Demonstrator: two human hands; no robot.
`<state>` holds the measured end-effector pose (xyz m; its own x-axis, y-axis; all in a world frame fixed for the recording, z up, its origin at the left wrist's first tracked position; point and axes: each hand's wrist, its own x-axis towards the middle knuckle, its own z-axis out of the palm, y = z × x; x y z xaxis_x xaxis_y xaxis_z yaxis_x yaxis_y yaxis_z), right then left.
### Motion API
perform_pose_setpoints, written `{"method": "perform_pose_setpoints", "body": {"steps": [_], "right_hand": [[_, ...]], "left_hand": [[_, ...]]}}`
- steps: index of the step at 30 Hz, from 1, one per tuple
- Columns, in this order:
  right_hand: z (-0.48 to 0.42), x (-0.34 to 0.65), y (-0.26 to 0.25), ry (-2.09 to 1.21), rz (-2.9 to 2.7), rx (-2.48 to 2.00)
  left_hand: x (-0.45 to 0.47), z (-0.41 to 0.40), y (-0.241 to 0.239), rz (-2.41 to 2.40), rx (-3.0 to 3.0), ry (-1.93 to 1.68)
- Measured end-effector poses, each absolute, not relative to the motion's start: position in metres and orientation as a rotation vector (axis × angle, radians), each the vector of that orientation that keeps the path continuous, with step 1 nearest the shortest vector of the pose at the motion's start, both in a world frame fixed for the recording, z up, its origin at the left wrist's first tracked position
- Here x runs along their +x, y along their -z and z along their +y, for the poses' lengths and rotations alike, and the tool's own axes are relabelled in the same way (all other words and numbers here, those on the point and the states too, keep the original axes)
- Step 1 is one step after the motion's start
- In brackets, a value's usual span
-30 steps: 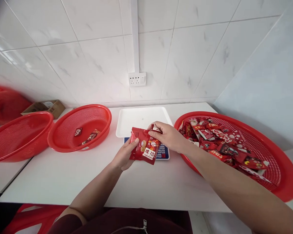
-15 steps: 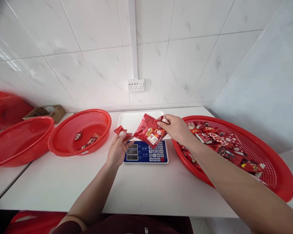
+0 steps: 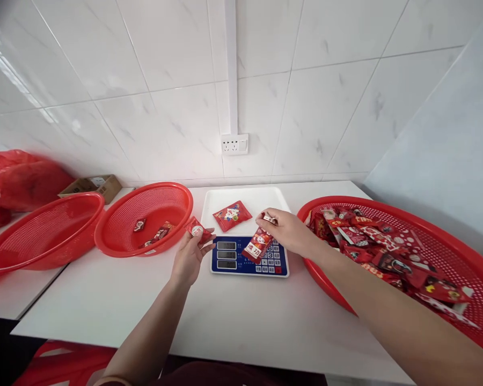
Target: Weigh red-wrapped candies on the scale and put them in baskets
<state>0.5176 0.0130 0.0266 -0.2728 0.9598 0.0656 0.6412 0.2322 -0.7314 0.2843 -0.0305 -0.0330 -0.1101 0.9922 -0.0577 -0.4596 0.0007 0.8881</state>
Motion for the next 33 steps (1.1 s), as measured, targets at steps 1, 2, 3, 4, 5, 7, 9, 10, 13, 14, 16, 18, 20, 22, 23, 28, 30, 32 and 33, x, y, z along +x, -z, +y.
{"method": "perform_pose_setpoints", "body": {"steps": [1,2,3,4,5,7,9,10,13,14,16,18,20,22,23,28,30,32,33], "right_hand": [[0.013,0.524,-0.026,-0.815,-1.996,-1.493],[0.014,0.531,-0.024,-0.810,-1.995,-1.529],[0.016,0.537,-0.023,-0.798,-1.989,-1.571],[0.018,0.543,-0.021,-0.783,-1.976,-1.616],[0.020,0.548,-0.019,-0.777,-1.954,-1.655],[0.026,0.555,-0.016,-0.821,-1.865,-1.688],[0.033,0.559,-0.013,-0.954,-1.713,-1.660],[0.036,0.558,-0.012,-1.036,-1.628,-1.629],[0.046,0.553,-0.011,-1.199,-1.436,-1.557],[0.049,0.550,-0.010,-1.226,-1.411,-1.541],[0.055,0.545,-0.009,-1.247,-1.412,-1.519],[0.060,0.541,-0.007,-1.191,-1.466,-1.540],[0.060,0.540,-0.006,-1.039,-1.577,-1.600],[0.054,0.541,-0.004,-0.874,-1.740,-1.615],[0.049,0.541,-0.004,-0.827,-1.826,-1.594],[0.007,0.533,-0.006,-1.067,-2.088,-1.402],[-0.011,0.527,-0.008,-1.199,-2.096,-1.374],[-0.026,0.523,-0.010,-1.225,-2.109,-1.375],[-0.032,0.523,-0.011,-1.205,-2.109,-1.381]], "left_hand": [[0.285,-0.031,0.034,0.947,0.795,-1.432],[0.287,-0.031,0.035,0.946,0.821,-1.400],[0.289,-0.032,0.036,0.946,0.844,-1.367],[0.292,-0.032,0.037,0.945,0.863,-1.338],[0.294,-0.033,0.038,0.945,0.881,-1.312],[0.299,-0.035,0.039,0.946,0.917,-1.268],[0.302,-0.039,0.040,0.945,0.969,-1.221],[0.302,-0.041,0.041,0.944,0.999,-1.194],[0.301,-0.048,0.040,0.936,1.057,-1.122],[0.300,-0.049,0.040,0.931,1.059,-1.109],[0.298,-0.052,0.040,0.926,1.046,-1.098],[0.296,-0.052,0.040,0.933,1.041,-1.097],[0.294,-0.051,0.040,0.941,1.061,-1.091],[0.293,-0.050,0.040,0.947,1.106,-1.080],[0.293,-0.049,0.041,0.950,1.134,-1.067],[0.303,-0.051,0.043,0.915,1.251,-0.932],[0.310,-0.053,0.041,0.896,1.345,-0.872],[0.315,-0.052,0.037,0.886,1.501,-0.800],[0.316,-0.049,0.034,0.902,1.591,-0.776]]}}
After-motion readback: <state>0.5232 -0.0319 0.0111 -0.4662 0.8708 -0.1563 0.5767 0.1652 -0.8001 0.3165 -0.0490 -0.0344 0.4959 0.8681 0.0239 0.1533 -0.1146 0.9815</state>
